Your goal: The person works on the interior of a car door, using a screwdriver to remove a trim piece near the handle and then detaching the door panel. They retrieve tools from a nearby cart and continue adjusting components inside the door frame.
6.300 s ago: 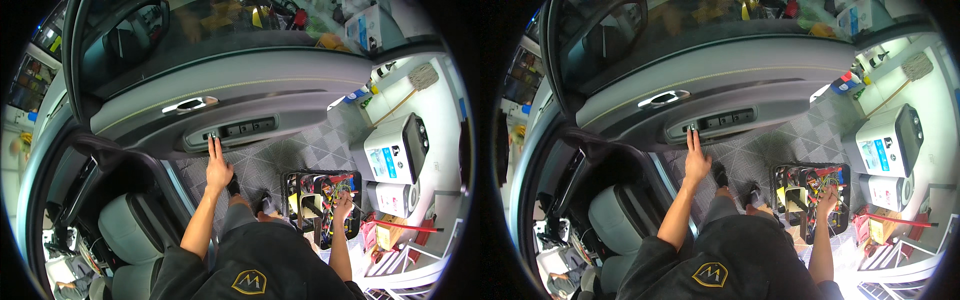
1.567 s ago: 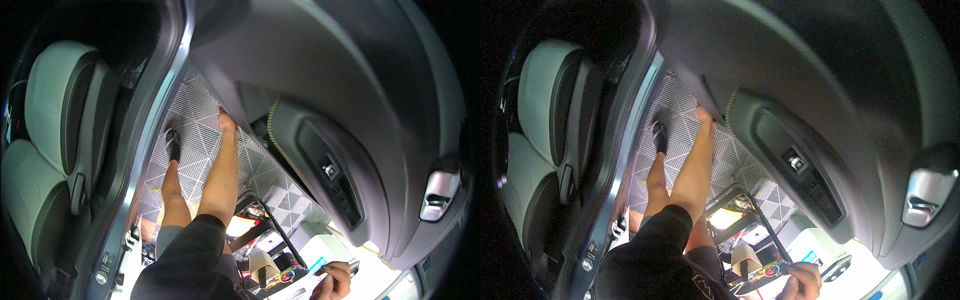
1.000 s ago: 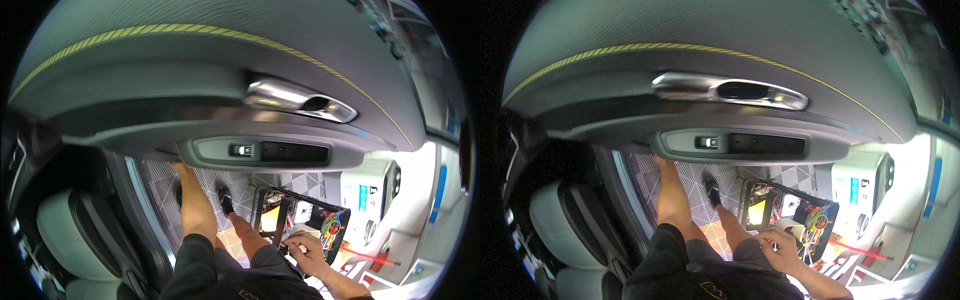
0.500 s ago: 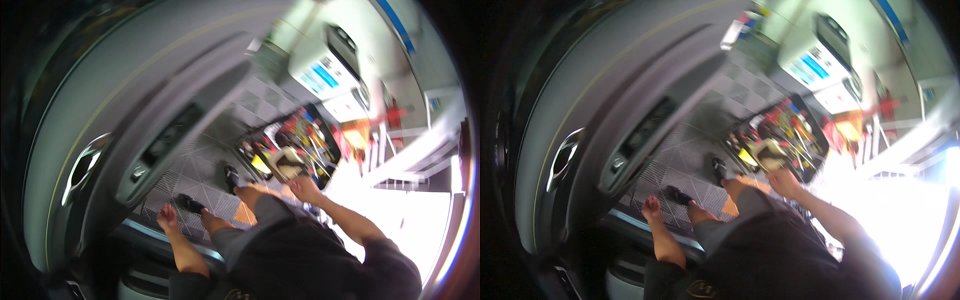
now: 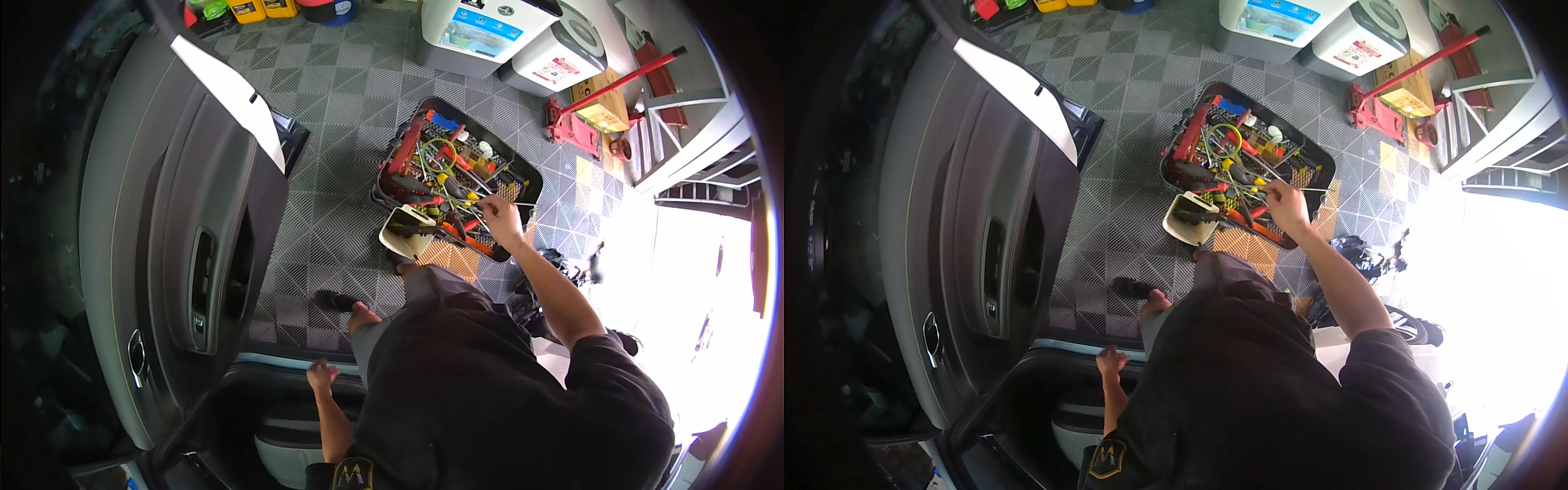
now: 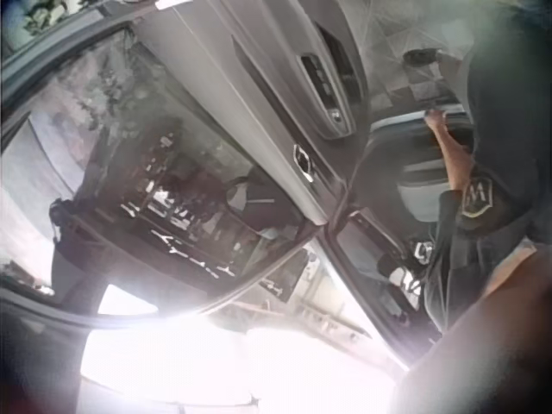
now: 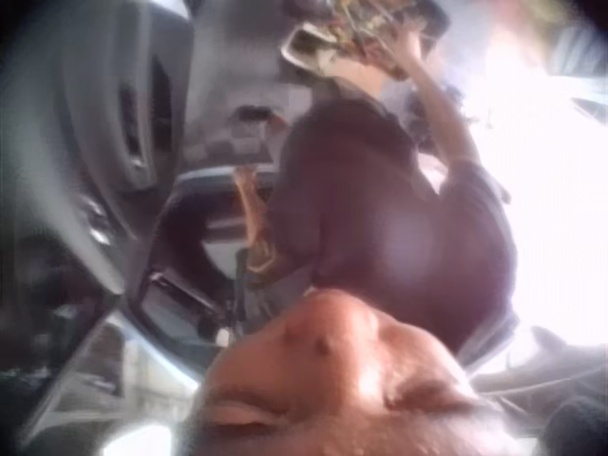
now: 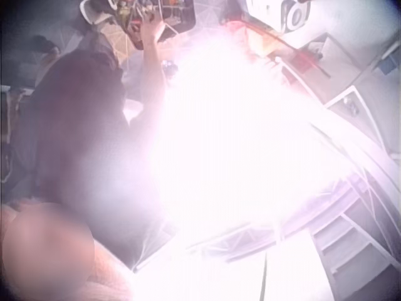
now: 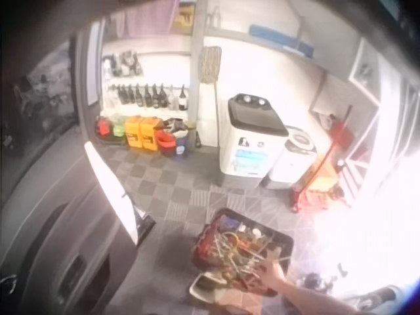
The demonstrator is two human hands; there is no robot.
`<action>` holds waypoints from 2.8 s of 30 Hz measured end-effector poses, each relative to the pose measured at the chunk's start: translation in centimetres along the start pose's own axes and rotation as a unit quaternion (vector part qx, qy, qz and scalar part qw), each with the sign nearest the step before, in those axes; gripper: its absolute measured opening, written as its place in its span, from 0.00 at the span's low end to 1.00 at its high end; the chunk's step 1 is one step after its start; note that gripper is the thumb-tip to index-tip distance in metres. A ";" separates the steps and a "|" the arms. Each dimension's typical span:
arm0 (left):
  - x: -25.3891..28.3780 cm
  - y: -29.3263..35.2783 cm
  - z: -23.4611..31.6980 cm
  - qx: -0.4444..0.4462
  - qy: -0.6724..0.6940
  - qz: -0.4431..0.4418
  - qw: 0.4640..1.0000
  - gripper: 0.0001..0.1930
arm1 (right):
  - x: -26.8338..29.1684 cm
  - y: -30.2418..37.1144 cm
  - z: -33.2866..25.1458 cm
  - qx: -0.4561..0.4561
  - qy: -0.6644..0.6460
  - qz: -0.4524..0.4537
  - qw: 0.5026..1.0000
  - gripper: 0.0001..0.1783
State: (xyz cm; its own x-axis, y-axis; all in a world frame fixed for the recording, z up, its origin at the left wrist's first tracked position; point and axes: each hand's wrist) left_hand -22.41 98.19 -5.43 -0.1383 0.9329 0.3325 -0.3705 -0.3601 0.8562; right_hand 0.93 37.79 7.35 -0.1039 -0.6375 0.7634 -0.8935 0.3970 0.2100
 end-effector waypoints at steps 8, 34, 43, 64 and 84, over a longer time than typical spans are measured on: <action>-11.4 8.0 25.1 -0.267 0.013 -0.099 0.958 0.17 | -3.1 1.7 -1.8 0.045 -0.055 -0.081 0.994 0.10; -7.8 12.0 9.9 -0.092 -0.118 0.004 0.989 0.19 | -1.4 -15.3 2.5 -0.047 0.002 0.097 0.994 0.10; -9.8 11.9 11.1 -0.113 -0.175 -0.054 0.976 0.17 | -0.4 -12.2 1.8 0.018 -0.056 0.009 0.998 0.12; -26.1 17.9 29.1 0.044 0.185 -0.369 0.910 0.19 | 0.5 7.3 -11.2 0.185 -0.046 -0.264 0.945 0.10; -1.9 14.0 20.6 -0.088 0.333 -0.187 0.920 0.14 | -15.9 2.6 -10.9 0.110 0.247 -0.211 0.939 0.17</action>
State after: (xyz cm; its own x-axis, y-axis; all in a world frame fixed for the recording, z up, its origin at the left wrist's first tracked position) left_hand -8.46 91.31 14.08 -0.4808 0.8089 -0.3384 -0.6412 -0.0611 0.7650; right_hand 5.02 56.12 2.39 0.4470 -0.3019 0.8420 -0.8838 -0.0039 0.4678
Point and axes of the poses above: each hand's wrist, its own y-axis away from the middle knuckle, its own x-axis out of the back of the hand, z = x × y, and after that the axes turned 3 degrees about -x, right-handed
